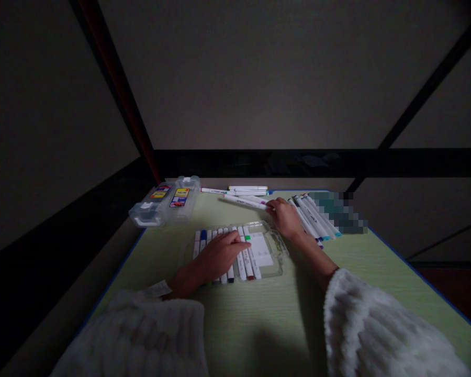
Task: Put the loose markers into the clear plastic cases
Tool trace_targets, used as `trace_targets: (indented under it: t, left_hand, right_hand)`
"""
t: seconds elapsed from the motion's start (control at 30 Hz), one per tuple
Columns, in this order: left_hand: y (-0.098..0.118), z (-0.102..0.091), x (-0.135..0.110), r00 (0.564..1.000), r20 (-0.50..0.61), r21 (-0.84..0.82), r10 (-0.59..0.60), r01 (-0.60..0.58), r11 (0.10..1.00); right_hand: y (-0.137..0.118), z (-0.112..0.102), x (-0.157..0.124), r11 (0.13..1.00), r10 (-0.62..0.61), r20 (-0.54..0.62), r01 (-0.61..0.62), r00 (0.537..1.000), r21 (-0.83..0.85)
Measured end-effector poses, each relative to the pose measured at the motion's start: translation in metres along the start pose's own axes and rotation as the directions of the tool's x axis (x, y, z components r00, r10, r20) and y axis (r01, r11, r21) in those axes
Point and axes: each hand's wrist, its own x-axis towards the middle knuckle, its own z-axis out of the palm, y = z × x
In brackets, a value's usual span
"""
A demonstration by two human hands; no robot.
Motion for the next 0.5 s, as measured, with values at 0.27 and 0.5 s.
trace_targets:
  t: [0.27, 0.5]
  left_hand:
    - [-0.013, 0.003, -0.002, 0.863, -0.465, 0.006, -0.198, 0.227, 0.974]
    - [-0.02, 0.004, -0.002, 0.732, -0.638, 0.081, -0.238, 0.371, 0.925]
  right_hand:
    - [-0.002, -0.006, 0.001, 0.993, -0.098, -0.04, 0.1, 0.994, 0.062]
    - [0.003, -0.006, 0.005, 0.97, -0.194, -0.055, 0.2, 0.979, 0.141]
